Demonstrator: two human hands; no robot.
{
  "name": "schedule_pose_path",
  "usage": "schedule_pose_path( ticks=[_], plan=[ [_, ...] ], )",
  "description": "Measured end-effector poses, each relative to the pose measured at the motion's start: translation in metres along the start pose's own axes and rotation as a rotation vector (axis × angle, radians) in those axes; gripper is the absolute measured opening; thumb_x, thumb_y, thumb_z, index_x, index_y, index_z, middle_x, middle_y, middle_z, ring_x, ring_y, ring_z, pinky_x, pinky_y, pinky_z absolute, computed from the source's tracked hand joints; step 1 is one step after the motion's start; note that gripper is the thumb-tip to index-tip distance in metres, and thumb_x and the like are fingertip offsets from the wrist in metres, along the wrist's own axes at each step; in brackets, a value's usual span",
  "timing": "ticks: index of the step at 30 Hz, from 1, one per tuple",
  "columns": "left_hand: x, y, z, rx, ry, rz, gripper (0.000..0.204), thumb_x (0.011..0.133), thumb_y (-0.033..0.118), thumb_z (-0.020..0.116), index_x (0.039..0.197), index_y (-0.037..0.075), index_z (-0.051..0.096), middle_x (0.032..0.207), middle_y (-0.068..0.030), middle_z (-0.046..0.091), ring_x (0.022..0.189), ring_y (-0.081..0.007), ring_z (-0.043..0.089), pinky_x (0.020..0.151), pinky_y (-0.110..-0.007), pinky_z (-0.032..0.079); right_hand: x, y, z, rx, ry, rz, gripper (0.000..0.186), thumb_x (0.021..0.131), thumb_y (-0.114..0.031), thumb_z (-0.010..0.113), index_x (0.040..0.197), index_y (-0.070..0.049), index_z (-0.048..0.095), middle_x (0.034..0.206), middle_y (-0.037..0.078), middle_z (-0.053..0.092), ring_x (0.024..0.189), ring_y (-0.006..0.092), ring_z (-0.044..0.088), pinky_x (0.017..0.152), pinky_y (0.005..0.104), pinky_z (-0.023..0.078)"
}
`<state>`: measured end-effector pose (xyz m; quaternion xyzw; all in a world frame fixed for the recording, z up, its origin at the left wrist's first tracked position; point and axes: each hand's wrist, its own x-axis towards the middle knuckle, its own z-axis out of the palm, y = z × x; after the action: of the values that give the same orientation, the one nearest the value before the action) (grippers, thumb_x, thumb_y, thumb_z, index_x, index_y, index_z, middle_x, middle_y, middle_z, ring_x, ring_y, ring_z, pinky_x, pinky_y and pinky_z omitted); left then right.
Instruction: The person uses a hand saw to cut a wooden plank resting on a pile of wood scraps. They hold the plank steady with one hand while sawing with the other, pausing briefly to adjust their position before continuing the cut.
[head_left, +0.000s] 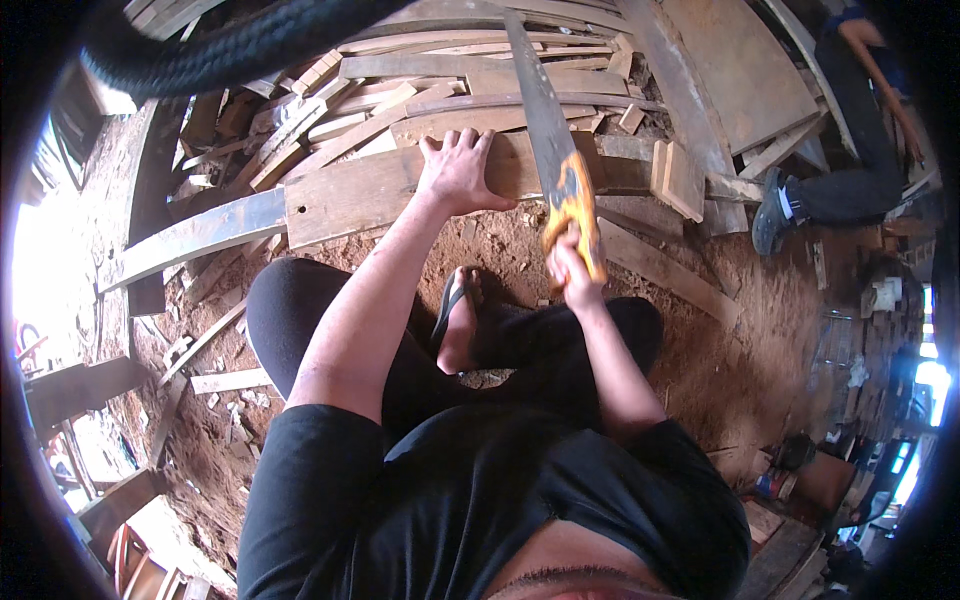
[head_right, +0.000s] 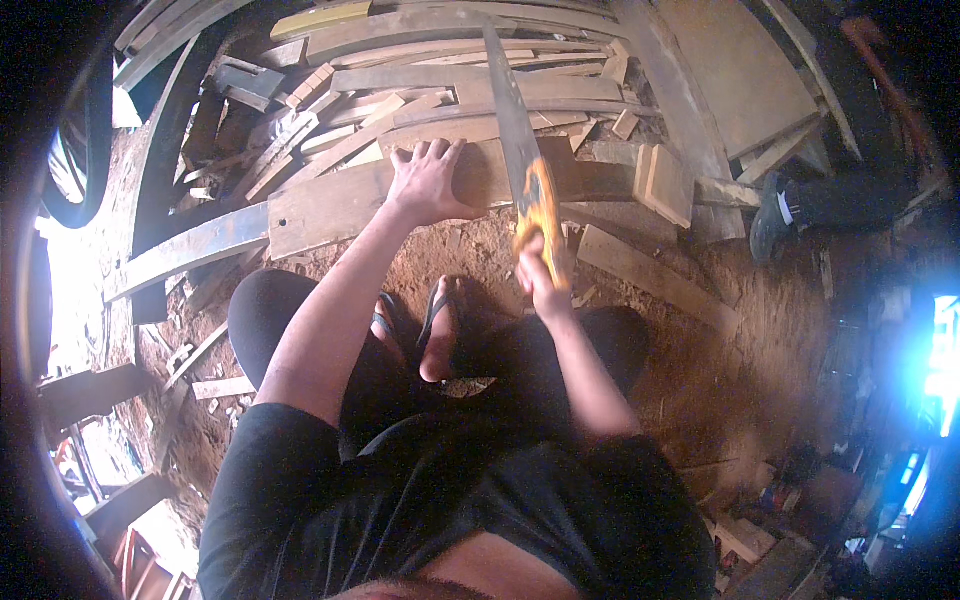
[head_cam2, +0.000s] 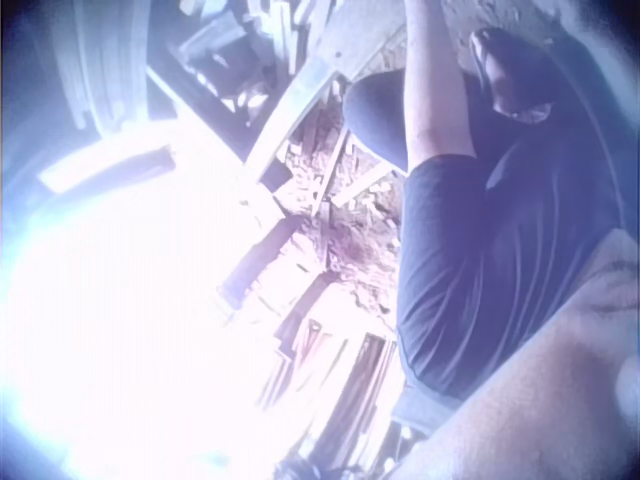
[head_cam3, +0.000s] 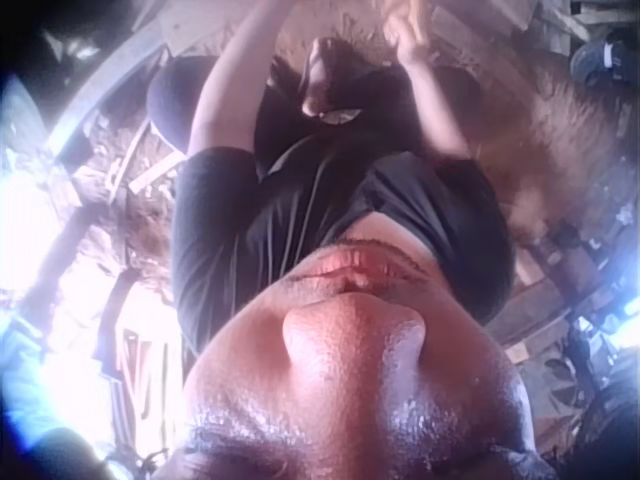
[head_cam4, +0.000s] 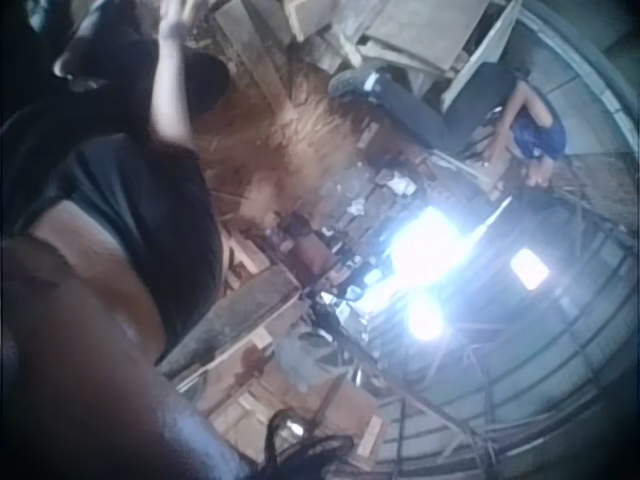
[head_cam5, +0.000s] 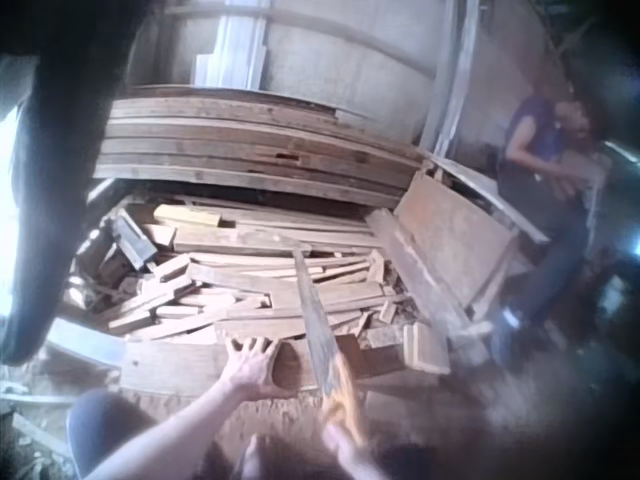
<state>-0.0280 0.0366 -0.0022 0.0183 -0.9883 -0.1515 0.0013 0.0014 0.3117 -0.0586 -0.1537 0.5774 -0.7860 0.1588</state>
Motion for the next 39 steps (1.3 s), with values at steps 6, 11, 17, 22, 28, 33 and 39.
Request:
schedule_pose_path(
  ticks=[6,11,17,22,28,33,39],
  plan=[
    [-0.002,0.001,-0.001,0.026,-0.002,-0.005,0.136,0.058,0.081,0.083,0.162,0.007,0.036,0.151,-0.0185,0.05,0.144,-0.0374,0.045,0.118,-0.071,0.026,-0.103,-0.005,0.002,-0.631,-0.042,-0.272,0.013,0.091,-0.007,0.068,0.098,-0.004,0.058,0.069,0.001,0.057,0.054,0.0124,0.054,0.055,0.0309,0.045],
    [-0.003,0.001,-0.001,0.04,-0.01,0.003,0.132,0.062,0.077,0.083,0.162,0.006,0.034,0.152,-0.0187,0.048,0.145,-0.0371,0.043,0.119,-0.071,0.024,-0.099,-0.002,0.007,-0.385,0.087,-0.215,0.01,0.09,-0.004,0.067,0.089,-0.003,0.057,0.077,0.003,0.058,0.057,0.0112,0.053,0.057,0.0292,0.044],
    [-0.003,0.002,0.0,0.016,-0.014,-0.005,0.132,0.062,0.073,0.085,0.163,0.006,0.033,0.153,-0.0192,0.047,0.146,-0.0383,0.041,0.12,-0.07,0.022,-0.076,-0.033,0.011,-0.118,-0.055,-0.049,0.007,0.095,-0.004,0.06,0.094,-0.005,0.054,0.066,0.0,0.051,0.052,0.0076,0.048,0.05,0.0255,0.04],
    [-0.004,0.002,0.002,0.002,-0.021,0.006,0.131,0.062,0.072,0.085,0.162,0.006,0.034,0.153,-0.0198,0.047,0.146,-0.0393,0.042,0.119,-0.071,0.022,0.001,-0.06,0.021,0.137,-0.026,0.124,0.01,0.102,-0.009,0.062,0.096,-0.011,0.054,0.066,-0.004,0.048,0.047,0.0054,0.042,0.044,0.0231,0.037],
    [0.0,0.0,0.0,0.027,0.044,-0.011,0.132,0.059,0.075,0.084,0.159,0.003,0.037,0.148,-0.0186,0.051,0.143,-0.0354,0.045,0.119,-0.071,0.023,0.062,-0.018,0.017,0.067,0.027,0.131,0.011,0.103,-0.011,0.061,0.097,-0.014,0.053,0.067,-0.007,0.044,0.051,0.0044,0.04,0.048,0.0227,0.036],
    [0.003,0.0,0.0,0.006,-0.012,-0.025,0.133,0.06,0.074,0.085,0.161,0.004,0.034,0.15,-0.0193,0.049,0.144,-0.0376,0.045,0.119,-0.071,0.024,0.022,0.003,0.004,-0.063,-0.027,-0.059,0.011,0.101,-0.01,0.062,0.093,-0.007,0.055,0.068,-0.001,0.052,0.051,0.0071,0.048,0.046,0.0247,0.038],
    [0.002,0.0,-0.003,0.007,-0.043,-0.035,0.132,0.061,0.074,0.084,0.162,0.004,0.034,0.153,-0.0196,0.048,0.146,-0.0373,0.043,0.12,-0.071,0.023,-0.083,-0.019,-0.003,-0.405,-0.017,-0.133,0.011,0.094,-0.013,0.064,0.089,-0.008,0.056,0.07,0.0,0.054,0.058,0.0091,0.052,0.054,0.0276,0.041]
  ],
)
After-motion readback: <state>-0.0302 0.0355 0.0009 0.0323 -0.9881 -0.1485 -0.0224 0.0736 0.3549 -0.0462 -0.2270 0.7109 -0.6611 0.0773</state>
